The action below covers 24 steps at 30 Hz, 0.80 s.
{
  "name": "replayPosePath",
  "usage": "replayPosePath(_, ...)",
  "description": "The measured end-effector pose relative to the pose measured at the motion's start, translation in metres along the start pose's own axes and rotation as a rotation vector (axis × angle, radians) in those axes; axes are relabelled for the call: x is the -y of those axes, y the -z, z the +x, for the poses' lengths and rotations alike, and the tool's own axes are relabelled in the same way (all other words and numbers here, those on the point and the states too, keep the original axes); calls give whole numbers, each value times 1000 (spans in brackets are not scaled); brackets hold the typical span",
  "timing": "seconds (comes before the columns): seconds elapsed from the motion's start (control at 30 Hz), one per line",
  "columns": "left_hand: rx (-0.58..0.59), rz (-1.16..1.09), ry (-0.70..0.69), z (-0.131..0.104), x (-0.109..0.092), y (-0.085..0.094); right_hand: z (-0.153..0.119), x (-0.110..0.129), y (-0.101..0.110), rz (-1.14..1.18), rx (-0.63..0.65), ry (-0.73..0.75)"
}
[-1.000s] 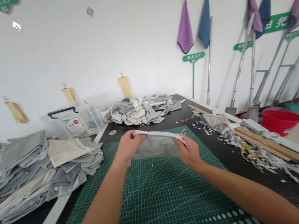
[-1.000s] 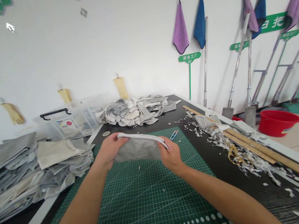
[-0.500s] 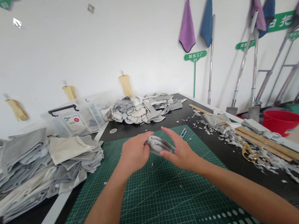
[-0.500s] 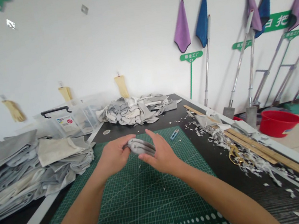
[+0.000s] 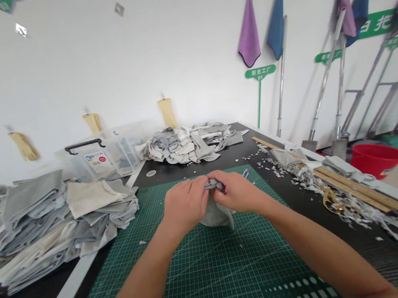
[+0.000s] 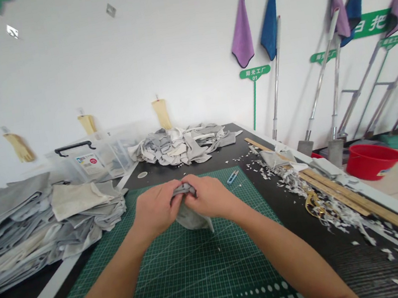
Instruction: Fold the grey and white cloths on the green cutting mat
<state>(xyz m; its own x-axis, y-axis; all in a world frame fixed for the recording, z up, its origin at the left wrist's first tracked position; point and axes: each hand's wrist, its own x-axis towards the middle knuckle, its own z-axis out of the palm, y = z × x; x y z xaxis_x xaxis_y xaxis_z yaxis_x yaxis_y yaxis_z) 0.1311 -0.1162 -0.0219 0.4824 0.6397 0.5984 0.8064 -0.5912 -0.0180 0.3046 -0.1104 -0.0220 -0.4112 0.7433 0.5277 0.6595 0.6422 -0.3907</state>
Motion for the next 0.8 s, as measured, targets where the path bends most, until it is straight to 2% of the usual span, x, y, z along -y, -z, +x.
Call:
replayPosePath(0.1,-44,-40,-44,-1,-1,-4,-1,-3,4,40,-33,-9)
replayPosePath(0.3,-149,-128,-17,-1,-3,-7,-3,-10,14,111,-132,-24)
replayPosePath(0.6,-281,-275,130,0,0,-5,-3,-7,19,167,-26,-56)
replayPosePath(0.8,-328,-345,163,-1,-3,-7,-5,-12,27,105,43,-59)
